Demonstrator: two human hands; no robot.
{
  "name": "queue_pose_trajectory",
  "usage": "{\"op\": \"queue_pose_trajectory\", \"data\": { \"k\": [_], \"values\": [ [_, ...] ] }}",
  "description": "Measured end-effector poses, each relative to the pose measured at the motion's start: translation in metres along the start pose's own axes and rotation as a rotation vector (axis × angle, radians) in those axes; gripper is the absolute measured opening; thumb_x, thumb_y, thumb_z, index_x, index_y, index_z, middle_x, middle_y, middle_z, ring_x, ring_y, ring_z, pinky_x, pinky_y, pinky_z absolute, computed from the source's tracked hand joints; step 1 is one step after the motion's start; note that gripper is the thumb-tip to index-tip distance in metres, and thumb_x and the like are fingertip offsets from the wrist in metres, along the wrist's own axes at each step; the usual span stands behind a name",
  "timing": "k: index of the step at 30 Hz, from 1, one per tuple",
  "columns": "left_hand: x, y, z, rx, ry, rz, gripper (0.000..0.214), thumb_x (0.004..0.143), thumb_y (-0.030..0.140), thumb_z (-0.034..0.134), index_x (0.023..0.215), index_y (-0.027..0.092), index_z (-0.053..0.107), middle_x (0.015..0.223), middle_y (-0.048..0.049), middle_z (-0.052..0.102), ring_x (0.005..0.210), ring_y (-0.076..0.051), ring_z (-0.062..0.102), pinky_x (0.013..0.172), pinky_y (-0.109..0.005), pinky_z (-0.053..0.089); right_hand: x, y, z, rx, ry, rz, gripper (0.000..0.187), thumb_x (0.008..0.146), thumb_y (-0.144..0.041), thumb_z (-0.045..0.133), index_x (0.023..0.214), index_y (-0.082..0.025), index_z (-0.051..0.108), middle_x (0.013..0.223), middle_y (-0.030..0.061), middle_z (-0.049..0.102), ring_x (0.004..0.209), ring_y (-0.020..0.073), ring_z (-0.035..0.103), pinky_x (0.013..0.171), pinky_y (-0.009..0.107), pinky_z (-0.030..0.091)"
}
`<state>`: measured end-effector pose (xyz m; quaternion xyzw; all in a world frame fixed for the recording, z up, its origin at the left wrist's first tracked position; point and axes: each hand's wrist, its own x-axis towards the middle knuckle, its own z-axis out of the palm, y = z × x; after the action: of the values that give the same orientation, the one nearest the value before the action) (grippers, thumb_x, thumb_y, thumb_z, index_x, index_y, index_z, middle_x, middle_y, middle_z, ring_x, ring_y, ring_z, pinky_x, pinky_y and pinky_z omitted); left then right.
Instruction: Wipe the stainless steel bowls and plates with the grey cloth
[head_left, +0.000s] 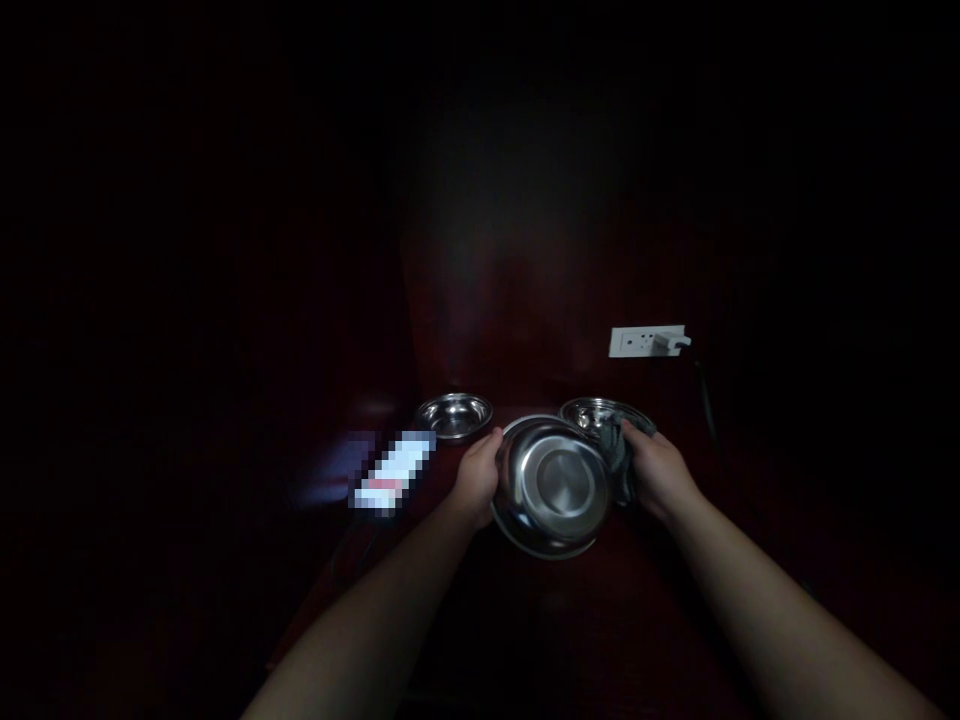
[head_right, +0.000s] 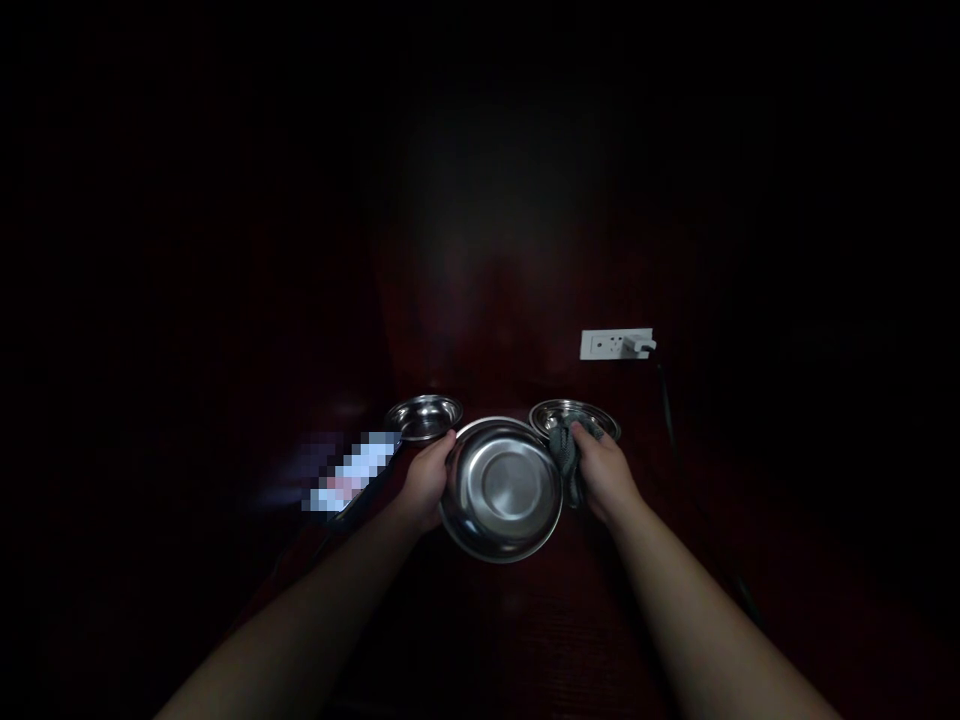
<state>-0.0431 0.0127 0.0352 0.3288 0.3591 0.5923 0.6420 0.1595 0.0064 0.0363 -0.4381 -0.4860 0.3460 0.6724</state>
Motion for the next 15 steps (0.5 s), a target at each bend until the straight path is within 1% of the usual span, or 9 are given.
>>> {"op": "queue_pose_trajectory", "data": {
  "k": [1,3,5,8,11,15],
  "values": [
    [-0.0003,0.0007,0.0005,-0.001,0.000,0.003,0.023,0.072,0.035,0.061,0.076,0.012,0.063,0.068,-0.0047,0.065,0.060,-0.013,0.059,0.060,-0.025,0.045,-0.0011,-0.0019,0.0001,0.025,0.004,0.061,0.024,0.071,-0.045,0.058,0.081,-0.023,0.057,0.064,0.0018,0.066,0.063,0.0216,0.065,0.056,0.035,0.053],
    [-0.0002,0.0010,0.0007,-0.008,-0.014,0.008,0.023,0.072,0.034,0.061,0.076,0.012,0.063,0.069,-0.0046,0.065,0.061,-0.013,0.059,0.060,-0.024,0.045,-0.0041,-0.0064,0.0005,0.061,-0.045,0.144,0.030,0.069,-0.044,0.062,0.087,-0.021,0.056,0.072,0.0021,0.066,0.069,0.0209,0.065,0.060,0.034,0.052],
    [0.0006,0.0001,0.0000,-0.015,-0.034,0.007,0.023,0.072,0.035,0.061,0.076,0.011,0.063,0.069,-0.0046,0.065,0.061,-0.012,0.059,0.059,-0.024,0.044,-0.0068,-0.0102,0.0012,0.042,-0.099,0.140,0.035,0.064,-0.039,0.068,0.091,-0.021,0.054,0.079,0.0021,0.066,0.073,0.0197,0.064,0.066,0.033,0.051],
    [0.0019,-0.0020,-0.0011,-0.025,-0.036,0.005,0.024,0.073,0.035,0.061,0.077,0.012,0.063,0.068,-0.0042,0.065,0.060,-0.012,0.059,0.059,-0.024,0.044,-0.0085,-0.0116,0.0019,-0.052,-0.099,0.110,0.039,0.060,-0.031,0.071,0.092,-0.021,0.052,0.085,0.0020,0.064,0.077,0.0191,0.062,0.072,0.034,0.050],
    [0.0022,-0.0028,-0.0013,-0.027,-0.035,-0.002,0.023,0.073,0.034,0.060,0.078,0.012,0.063,0.069,-0.0045,0.065,0.061,-0.013,0.060,0.061,-0.025,0.045,-0.0075,-0.0087,0.0021,-0.126,-0.071,0.099,0.035,0.063,-0.027,0.066,0.094,-0.023,0.050,0.086,0.0022,0.064,0.078,0.0201,0.062,0.073,0.035,0.049],
    [0.0006,-0.0010,0.0000,-0.023,-0.047,-0.004,0.022,0.074,0.034,0.059,0.078,0.013,0.064,0.069,-0.0047,0.066,0.061,-0.013,0.060,0.061,-0.025,0.045,-0.0043,-0.0027,0.0014,-0.108,-0.052,0.084,0.030,0.063,-0.021,0.055,0.093,-0.024,0.051,0.080,-0.0001,0.064,0.074,0.0191,0.061,0.067,0.032,0.049]
  ]
}}
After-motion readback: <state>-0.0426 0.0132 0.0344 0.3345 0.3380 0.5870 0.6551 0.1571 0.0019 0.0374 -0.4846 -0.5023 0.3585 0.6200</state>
